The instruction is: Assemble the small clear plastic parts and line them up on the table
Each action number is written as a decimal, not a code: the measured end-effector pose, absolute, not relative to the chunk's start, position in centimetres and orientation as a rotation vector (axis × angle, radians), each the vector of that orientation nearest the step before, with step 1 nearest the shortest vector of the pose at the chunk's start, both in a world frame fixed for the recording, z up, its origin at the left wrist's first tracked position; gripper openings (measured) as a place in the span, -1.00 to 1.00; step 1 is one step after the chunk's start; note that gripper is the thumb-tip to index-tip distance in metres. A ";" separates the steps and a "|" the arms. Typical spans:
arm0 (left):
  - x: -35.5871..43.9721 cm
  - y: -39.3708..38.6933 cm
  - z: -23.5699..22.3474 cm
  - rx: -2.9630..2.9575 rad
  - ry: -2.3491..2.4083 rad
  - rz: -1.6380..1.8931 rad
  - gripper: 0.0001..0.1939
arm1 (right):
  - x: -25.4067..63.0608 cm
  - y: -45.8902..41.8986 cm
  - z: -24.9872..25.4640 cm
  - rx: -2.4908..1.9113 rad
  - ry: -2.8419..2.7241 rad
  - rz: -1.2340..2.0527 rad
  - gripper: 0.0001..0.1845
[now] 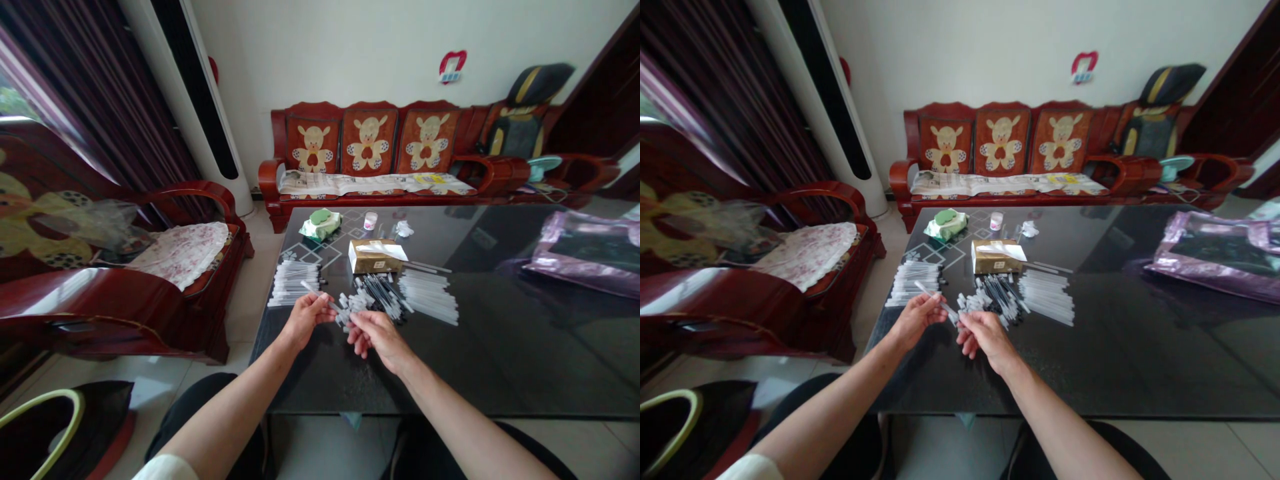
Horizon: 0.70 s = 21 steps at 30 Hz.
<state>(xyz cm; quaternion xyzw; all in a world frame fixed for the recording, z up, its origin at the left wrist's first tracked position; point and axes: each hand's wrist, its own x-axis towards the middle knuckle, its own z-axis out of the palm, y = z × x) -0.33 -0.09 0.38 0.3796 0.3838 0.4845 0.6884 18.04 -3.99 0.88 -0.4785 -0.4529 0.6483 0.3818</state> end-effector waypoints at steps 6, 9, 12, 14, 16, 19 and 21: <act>-0.3 -0.1 0.4 0.849 0.868 1.080 -0.63 | 18.0 -3.9 0.5 -1.175 -1.161 1.712 -0.59; -0.2 -0.1 0.5 0.831 0.882 1.080 -0.62 | 18.1 -3.8 0.3 -1.187 -1.140 1.642 -0.62; -0.2 -0.1 0.6 0.818 0.896 1.091 -0.62 | 18.2 -3.7 0.3 -1.214 -1.094 1.697 -0.51; -0.2 -0.2 0.6 0.819 0.902 1.091 -0.62 | 18.2 -3.7 0.3 -1.215 -1.093 1.750 -0.48; -0.2 -0.2 0.6 0.826 0.900 1.085 -0.63 | 18.2 -3.7 0.3 -1.192 -1.118 1.747 -0.56; -0.2 -0.2 0.5 0.837 0.889 1.085 -0.63 | 18.2 -3.6 0.3 -1.179 -1.125 1.679 -0.65; -0.2 -0.2 0.4 0.835 0.886 1.094 -0.63 | 18.2 -3.5 0.3 -1.196 -1.105 1.678 -0.62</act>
